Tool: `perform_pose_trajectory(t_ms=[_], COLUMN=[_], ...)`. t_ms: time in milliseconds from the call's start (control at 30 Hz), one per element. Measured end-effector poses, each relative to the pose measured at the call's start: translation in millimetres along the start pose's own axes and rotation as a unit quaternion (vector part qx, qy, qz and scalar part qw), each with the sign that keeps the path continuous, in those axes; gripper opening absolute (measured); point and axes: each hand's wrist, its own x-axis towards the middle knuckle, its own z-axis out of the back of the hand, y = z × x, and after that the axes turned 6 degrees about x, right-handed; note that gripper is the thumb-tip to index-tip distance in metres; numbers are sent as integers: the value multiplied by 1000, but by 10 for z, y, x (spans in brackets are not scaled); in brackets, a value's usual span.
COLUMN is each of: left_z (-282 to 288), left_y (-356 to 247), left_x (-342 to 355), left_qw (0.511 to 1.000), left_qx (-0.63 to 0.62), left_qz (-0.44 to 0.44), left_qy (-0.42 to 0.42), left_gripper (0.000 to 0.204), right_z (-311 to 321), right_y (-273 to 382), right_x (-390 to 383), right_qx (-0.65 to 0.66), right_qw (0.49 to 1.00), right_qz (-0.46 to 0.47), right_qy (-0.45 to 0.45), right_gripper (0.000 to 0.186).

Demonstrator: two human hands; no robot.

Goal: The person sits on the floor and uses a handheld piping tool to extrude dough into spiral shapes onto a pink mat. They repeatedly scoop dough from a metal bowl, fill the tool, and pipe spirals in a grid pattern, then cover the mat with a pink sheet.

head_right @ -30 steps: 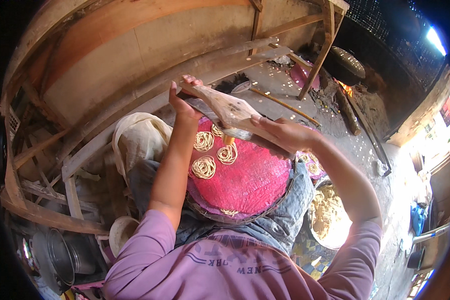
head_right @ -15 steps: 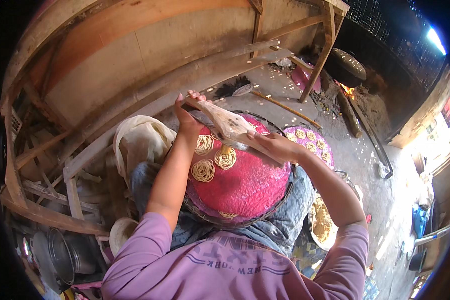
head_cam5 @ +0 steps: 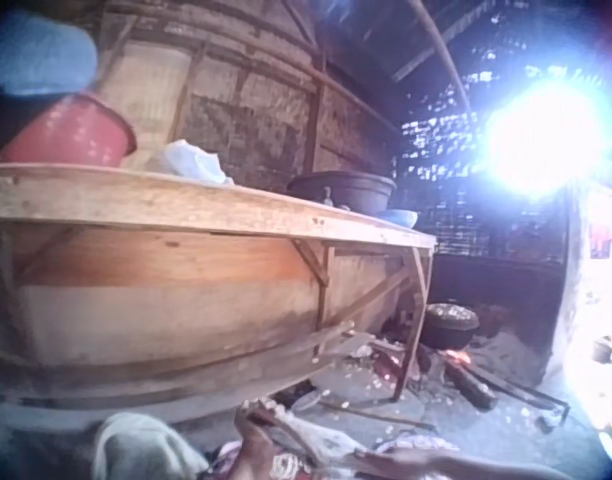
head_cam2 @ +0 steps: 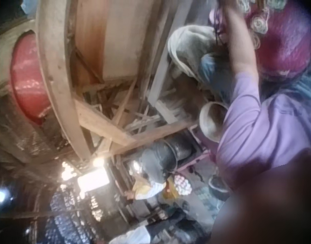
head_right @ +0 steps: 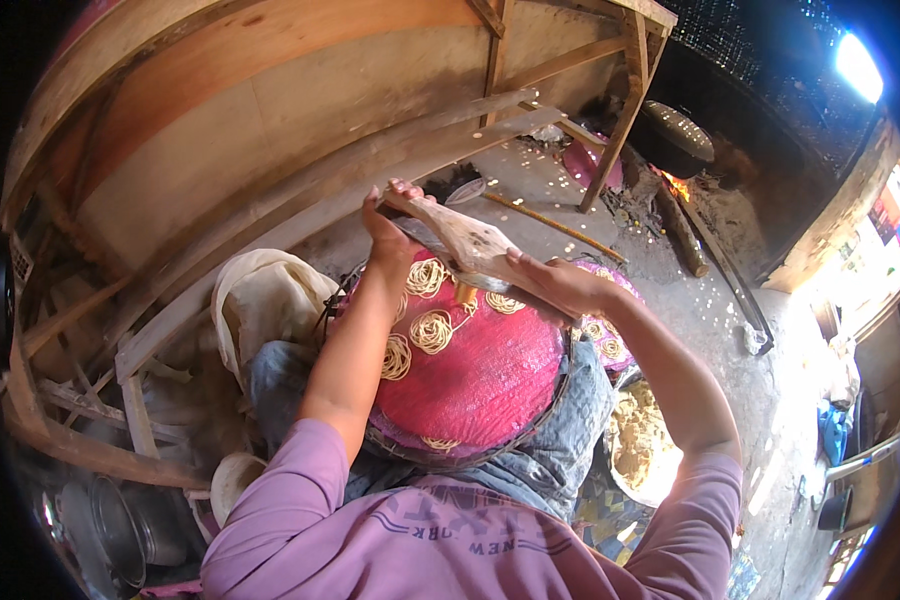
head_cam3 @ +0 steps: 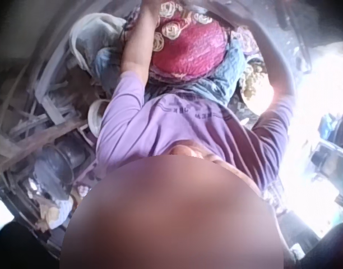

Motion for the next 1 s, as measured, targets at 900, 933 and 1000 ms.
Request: perform_pose_trajectory(t_ms=[900,933,1000], left_z=[-163,-233,-332], left_y=[153,198,405], left_x=[225,257,252], left_qw=[998,996,999], left_qx=[61,73,32], left_qz=[32,31,17], left_qy=[5,27,-29], left_gripper=[31,32,33], right_z=[-21,25,183], right_y=[-403,-418,-452], right_x=[94,29,-195], right_qx=[27,75,106], right_qw=[994,993,994], right_qz=[44,49,11], right_qy=[-98,-80,-10], right_gripper=[71,69,68])
